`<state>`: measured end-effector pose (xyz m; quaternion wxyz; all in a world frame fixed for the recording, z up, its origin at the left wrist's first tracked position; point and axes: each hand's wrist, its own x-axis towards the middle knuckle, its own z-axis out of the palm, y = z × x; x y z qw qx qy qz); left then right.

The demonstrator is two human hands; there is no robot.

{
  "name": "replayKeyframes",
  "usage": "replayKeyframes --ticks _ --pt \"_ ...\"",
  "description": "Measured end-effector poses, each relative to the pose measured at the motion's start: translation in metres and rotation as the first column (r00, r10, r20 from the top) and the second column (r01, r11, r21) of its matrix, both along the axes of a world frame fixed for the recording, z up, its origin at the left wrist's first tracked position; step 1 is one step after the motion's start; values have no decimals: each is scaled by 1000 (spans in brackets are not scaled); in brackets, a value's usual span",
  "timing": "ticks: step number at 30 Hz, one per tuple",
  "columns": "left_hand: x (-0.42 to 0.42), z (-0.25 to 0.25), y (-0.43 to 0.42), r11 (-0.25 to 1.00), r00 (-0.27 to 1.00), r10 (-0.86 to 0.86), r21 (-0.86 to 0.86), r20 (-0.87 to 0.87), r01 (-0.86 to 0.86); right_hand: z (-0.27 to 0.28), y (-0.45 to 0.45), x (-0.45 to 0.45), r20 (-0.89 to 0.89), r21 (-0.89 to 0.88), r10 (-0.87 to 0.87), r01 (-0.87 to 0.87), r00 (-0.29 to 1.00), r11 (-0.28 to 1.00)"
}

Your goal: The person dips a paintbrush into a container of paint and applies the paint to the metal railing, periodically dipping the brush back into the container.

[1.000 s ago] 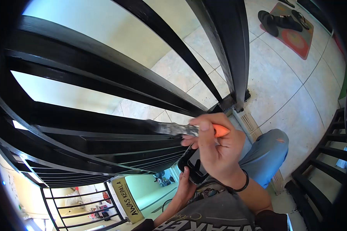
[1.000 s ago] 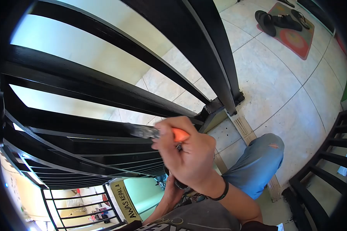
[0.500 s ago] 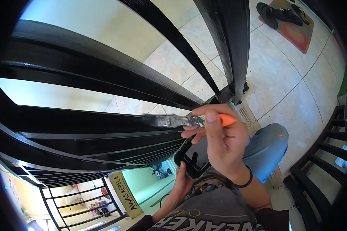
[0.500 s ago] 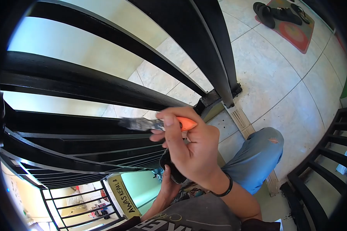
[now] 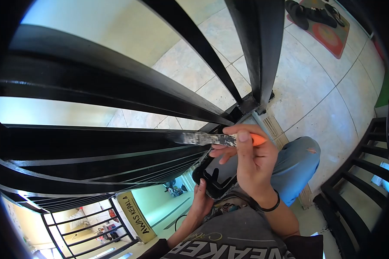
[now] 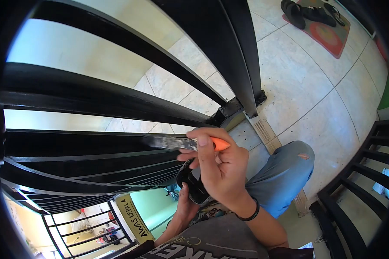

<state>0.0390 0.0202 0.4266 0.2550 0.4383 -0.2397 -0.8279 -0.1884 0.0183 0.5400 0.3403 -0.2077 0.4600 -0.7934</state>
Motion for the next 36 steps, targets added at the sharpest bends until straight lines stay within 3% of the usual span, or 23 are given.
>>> replayKeyframes --ticks 2,5,8,11,14,17,20,29,30,33,36 --pt "-3 3 0 1000 1000 19 -4 7 -19 -22 4 1 -123 129 20 -5 992 992" --pt "-3 0 -1 1000 1000 23 -19 13 -22 -31 10 5 -283 219 -62 127 957 967" --pt "3 -10 -1 1000 1000 10 23 10 -10 -21 4 15 -341 203 -38 113 939 973" --pt "4 -9 0 1000 1000 9 26 -23 -8 0 -2 23 -52 51 -48 50 997 997" --pt "2 3 2 1000 999 25 -4 -38 -26 14 4 10 224 -67 -48 65 973 996" --pt "4 3 2 999 999 39 -34 -27 -40 -8 7 11 112 34 -21 17 993 999" --pt "3 1 5 996 998 70 -61 1 -70 -33 13 2 -114 213 -26 50 993 976" --pt "3 -1 14 999 999 20 -31 24 -20 36 0 -3 325 -225 70 5 943 974" --pt "2 2 14 999 1000 9 -32 25 -8 36 -2 -1 326 -189 36 28 945 982" --pt "-2 5 15 999 999 25 -28 38 -24 4 4 -3 74 -48 28 -24 997 999" --pt "-4 5 12 999 998 37 -17 42 -36 2 7 -7 -20 -1 -32 32 999 999"
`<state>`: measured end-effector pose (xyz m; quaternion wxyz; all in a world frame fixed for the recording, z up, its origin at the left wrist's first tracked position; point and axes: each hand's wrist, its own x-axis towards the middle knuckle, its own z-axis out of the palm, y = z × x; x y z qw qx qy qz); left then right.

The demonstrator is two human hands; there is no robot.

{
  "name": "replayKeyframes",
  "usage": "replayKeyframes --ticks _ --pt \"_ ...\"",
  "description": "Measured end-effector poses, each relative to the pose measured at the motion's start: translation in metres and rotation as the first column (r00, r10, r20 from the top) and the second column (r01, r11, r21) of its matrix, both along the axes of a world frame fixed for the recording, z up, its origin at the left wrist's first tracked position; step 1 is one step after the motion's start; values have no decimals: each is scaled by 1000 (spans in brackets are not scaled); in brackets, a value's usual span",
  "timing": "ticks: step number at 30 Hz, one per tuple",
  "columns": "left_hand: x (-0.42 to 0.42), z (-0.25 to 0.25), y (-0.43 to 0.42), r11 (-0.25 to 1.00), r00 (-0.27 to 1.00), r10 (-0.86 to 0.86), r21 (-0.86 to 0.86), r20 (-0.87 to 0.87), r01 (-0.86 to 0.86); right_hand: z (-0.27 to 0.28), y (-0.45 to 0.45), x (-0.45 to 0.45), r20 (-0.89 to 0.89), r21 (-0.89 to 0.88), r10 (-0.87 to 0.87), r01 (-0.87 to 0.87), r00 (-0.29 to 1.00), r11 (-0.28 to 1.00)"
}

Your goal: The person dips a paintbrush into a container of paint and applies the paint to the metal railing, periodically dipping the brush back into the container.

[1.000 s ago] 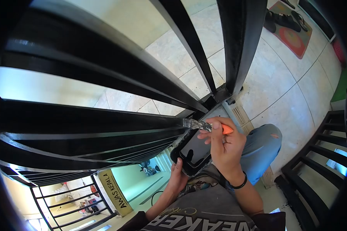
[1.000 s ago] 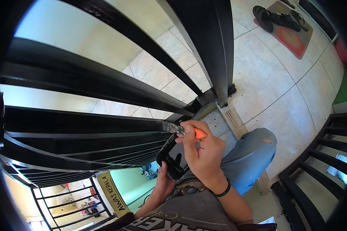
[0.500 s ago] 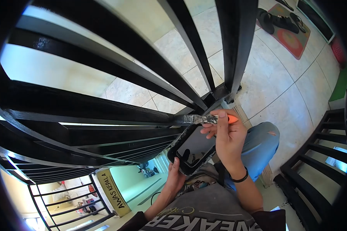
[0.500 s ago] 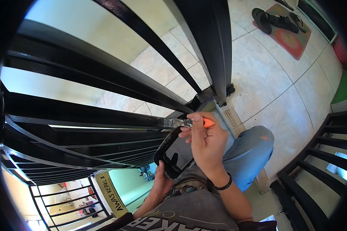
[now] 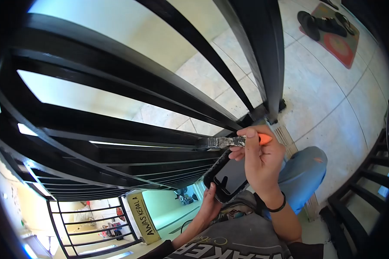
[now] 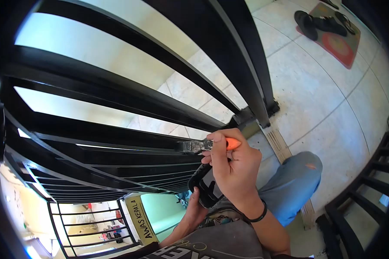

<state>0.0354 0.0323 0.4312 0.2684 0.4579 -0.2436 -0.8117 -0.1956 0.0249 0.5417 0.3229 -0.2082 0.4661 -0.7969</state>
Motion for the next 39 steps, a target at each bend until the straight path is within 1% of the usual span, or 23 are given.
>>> replayKeyframes --ticks 1,2,3,4,5,7,8,11,14,17,18,20,21,22,23,25,26,27,29,32,35,36,39 --pt "0 0 -1 1000 1000 5 2 -3 -5 6 -1 -1 -40 7 -14 15 999 1000" --pt "0 -3 0 1000 1000 6 5 -7 -6 16 -5 1 -16 -40 6 -7 1000 999" --pt "4 -6 -1 1000 1000 3 10 -12 -2 31 -10 4 -18 -111 2 -4 1000 994" --pt "9 -8 0 997 998 -57 -46 -15 56 48 -14 6 -19 -179 -1 -2 1000 984" --pt "10 -11 0 998 999 -42 -38 -12 41 63 -17 6 -21 -243 -3 -2 1000 970" --pt "-1 2 -1 1000 1000 -10 -19 -7 10 91 -25 2 -27 -410 4 -14 1000 912" --pt "5 -6 -1 999 1000 16 48 -3 -16 100 -26 1 -27 -487 7 -20 1000 873" --pt "9 -13 -2 998 1000 21 54 2 -21 113 -29 0 59 -473 45 -12 997 881" --pt "14 -16 -3 1000 1000 -21 -5 0 21 74 -25 -2 18 -355 120 -106 993 929" --pt "8 -10 -2 1000 999 -5 4 47 5 49 -9 -18 -129 -157 65 -85 990 984" --pt "6 -9 -4 999 999 -6 35 36 5 53 -12 -20 -171 -165 68 -97 983 982" --pt "2 -5 -5 999 999 37 31 23 -38 67 -12 -26 -245 -170 69 -113 967 979" --pt "0 -1 -5 998 998 55 31 18 -56 77 -15 -26 -279 -245 64 -136 958 960" --pt "0 0 -5 1000 999 16 -17 52 -15 91 -21 -24 -311 -317 54 -157 949 935" --pt "1 -1 -5 1000 999 15 -7 32 -15 103 -27 -21 -342 -386 41 -180 939 905" --pt "4 -13 -7 1000 1000 14 11 -9 -14 123 -39 -16 -232 -545 9 -137 973 827" --pt "11 -24 -8 1000 1000 3 24 -6 -3 125 -41 -16 -207 -581 3 -125 978 804" --pt "9 -19 -9 999 1000 0 35 15 -1 126 -44 -16 -182 -615 -2 -112 983 780" --pt "4 -6 -7 998 998 -4 62 55 0 116 -45 -16 -197 -607 1 -123 980 785" --pt "-5 6 -7 998 999 49 47 11 -50 84 -28 -30 -447 -304 11 -163 894 938" --pt "-1 2 -8 997 999 35 74 -19 -33 87 -26 -26 -372 -248 -65 -32 926 968" --pt "-3 3 -8 998 999 43 49 1 -43 96 -27 -23 -392 -262 -62 -46 918 964" --pt "-14 31 -9 994 997 49 99 64 -55 134 -39 -22 -523 -402 -87 -156 848 902"
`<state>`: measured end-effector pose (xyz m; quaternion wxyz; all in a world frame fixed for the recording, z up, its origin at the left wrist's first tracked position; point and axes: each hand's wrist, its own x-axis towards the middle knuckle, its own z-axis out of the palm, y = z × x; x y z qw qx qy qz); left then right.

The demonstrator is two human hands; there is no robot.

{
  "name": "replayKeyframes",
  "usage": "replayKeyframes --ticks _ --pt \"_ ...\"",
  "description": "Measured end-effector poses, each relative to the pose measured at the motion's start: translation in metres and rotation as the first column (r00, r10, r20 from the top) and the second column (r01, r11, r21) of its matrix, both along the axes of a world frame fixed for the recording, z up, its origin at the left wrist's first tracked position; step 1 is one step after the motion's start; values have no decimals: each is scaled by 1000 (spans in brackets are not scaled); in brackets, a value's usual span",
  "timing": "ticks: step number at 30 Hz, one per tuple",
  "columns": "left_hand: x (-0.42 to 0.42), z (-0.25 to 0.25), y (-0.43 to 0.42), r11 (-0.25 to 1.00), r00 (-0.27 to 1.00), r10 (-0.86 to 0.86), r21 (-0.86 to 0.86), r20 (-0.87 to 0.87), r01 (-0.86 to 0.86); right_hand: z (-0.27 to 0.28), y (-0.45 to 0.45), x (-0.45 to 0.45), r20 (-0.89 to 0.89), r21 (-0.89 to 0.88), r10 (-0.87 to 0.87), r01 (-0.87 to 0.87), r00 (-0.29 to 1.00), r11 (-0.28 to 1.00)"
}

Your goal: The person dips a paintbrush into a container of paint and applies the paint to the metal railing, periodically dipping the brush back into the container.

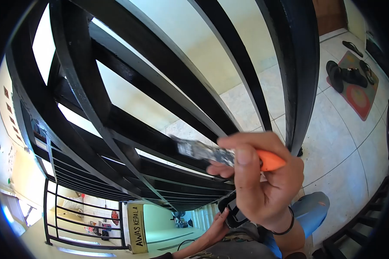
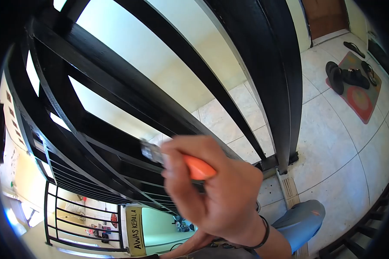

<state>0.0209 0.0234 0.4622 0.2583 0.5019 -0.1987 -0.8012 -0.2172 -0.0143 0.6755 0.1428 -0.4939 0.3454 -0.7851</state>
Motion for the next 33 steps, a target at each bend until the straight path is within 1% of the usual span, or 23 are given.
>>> replayKeyframes --ticks 2,4,5,8,10,12,13,16,17,19,20,22,24,25,26,28,29,32,33 --pt "14 -29 -2 1000 998 -1 -11 -64 0 23 -12 3 102 -177 20 -1 995 984" --pt "18 -38 -2 1000 995 -5 -31 -100 2 29 -17 5 149 -276 32 10 988 961" --pt "20 -41 -2 999 995 -10 -47 -103 6 27 -19 5 148 -287 27 17 989 958" --pt "18 -36 -3 995 995 -33 -92 -92 25 5 -12 6 106 -154 52 -35 993 987" --pt "19 -34 -3 996 995 -35 -81 -92 28 -18 -1 3 63 -16 25 -24 998 1000" --pt "21 -34 -3 999 994 -14 -35 -112 10 -36 14 -9 -36 201 -36 42 999 979" --pt "20 -34 -4 999 993 -15 -41 -113 11 -41 18 -12 -90 302 -56 81 994 950" --pt "21 -36 -4 999 993 -27 -46 -117 22 -41 13 -12 -203 315 -114 175 973 933" --pt "18 -34 -3 998 995 -28 -65 -93 22 -36 10 -7 -156 268 -119 158 980 950" --pt "13 -24 -1 994 999 -22 -111 -44 17 -19 7 -4 -123 183 -52 74 991 980" --pt "15 -30 -2 996 998 -17 -94 -55 12 -8 5 -3 -109 136 -14 29 994 990" --pt "25 -50 -1 998 997 -5 -58 -79 0 17 0 3 82 -51 33 -29 996 998" --pt "25 -48 -2 998 995 -18 -62 -94 12 35 -8 10 219 -190 63 -21 974 982" --pt "23 -39 -2 998 993 -29 -63 -111 22 42 -12 14 265 -233 58 5 962 972" --pt "22 -35 -2 997 991 -42 -67 -127 33 42 -16 14 262 -243 56 10 963 970" --pt "26 -40 1 997 994 -35 -65 -105 29 40 -23 15 256 -261 50 19 965 965" --pt "27 -43 0 997 995 -34 -70 -97 27 31 -20 16 238 -206 65 -15 969 978" --pt "23 -31 4 993 998 -20 -119 -53 14 25 -11 14 282 -83 47 -24 958 996" --pt "23 -26 3 997 995 -22 -82 -102 14 28 -11 15 328 -90 55 -26 943 996"
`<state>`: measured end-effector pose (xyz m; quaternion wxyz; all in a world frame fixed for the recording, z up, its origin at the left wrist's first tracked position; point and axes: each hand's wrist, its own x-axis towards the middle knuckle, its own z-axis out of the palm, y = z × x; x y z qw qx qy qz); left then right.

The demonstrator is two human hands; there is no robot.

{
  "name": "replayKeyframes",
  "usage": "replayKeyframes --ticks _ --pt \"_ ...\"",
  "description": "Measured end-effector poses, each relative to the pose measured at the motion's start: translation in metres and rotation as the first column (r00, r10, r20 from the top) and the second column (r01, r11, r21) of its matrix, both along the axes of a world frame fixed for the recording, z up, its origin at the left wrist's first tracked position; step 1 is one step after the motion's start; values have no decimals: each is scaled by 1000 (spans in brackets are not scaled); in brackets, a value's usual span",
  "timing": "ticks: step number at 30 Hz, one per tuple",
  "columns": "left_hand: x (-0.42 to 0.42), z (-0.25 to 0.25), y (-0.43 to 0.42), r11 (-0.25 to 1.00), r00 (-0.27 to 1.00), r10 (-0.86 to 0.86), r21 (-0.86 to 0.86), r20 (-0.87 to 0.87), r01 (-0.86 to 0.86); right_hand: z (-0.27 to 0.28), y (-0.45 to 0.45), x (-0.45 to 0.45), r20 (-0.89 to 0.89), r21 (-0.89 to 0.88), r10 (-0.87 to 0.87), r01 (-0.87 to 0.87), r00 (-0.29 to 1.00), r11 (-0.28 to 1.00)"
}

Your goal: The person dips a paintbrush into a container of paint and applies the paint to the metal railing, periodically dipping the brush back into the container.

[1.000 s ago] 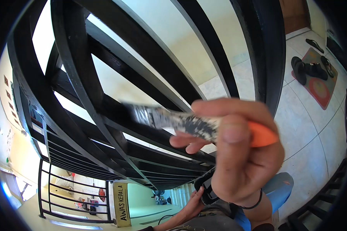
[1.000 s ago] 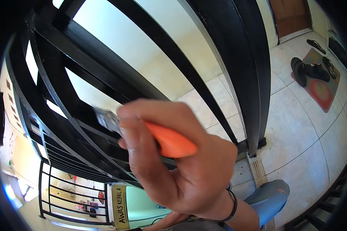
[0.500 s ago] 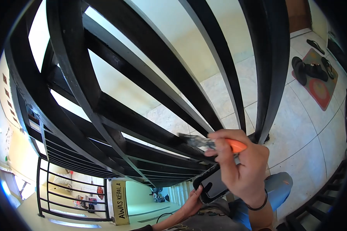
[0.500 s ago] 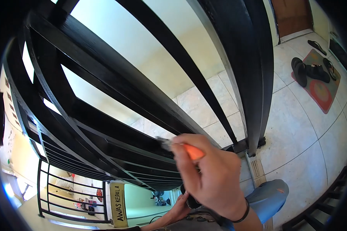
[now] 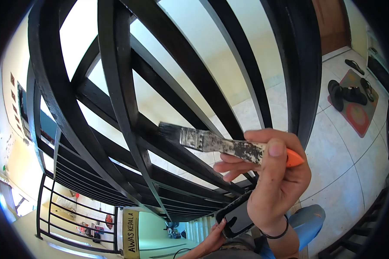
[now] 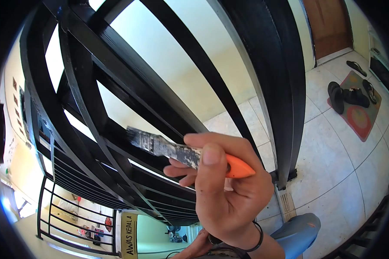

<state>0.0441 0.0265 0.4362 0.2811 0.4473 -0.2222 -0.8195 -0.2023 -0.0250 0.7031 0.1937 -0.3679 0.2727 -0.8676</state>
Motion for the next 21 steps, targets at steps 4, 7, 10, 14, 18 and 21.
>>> replayKeyframes --ticks 4,7,10,14,18,21 --pt "-11 16 1 1000 991 4 17 131 -6 33 -1 8 153 -89 71 -58 986 994" --pt "-12 15 6 1000 994 8 9 113 -9 44 -2 1 161 -193 89 -57 983 980" --pt "-12 12 5 1000 995 14 1 102 -14 41 -6 4 129 -262 -8 42 992 964" --pt "-11 9 5 1000 995 28 -10 93 -27 13 1 9 -86 -282 -71 44 994 959" --pt "-16 9 2 1000 995 27 -12 96 -26 5 10 3 -211 -299 -184 116 960 947" --pt "-15 12 2 999 994 33 -5 105 -33 17 2 13 -51 -362 -272 236 961 902"
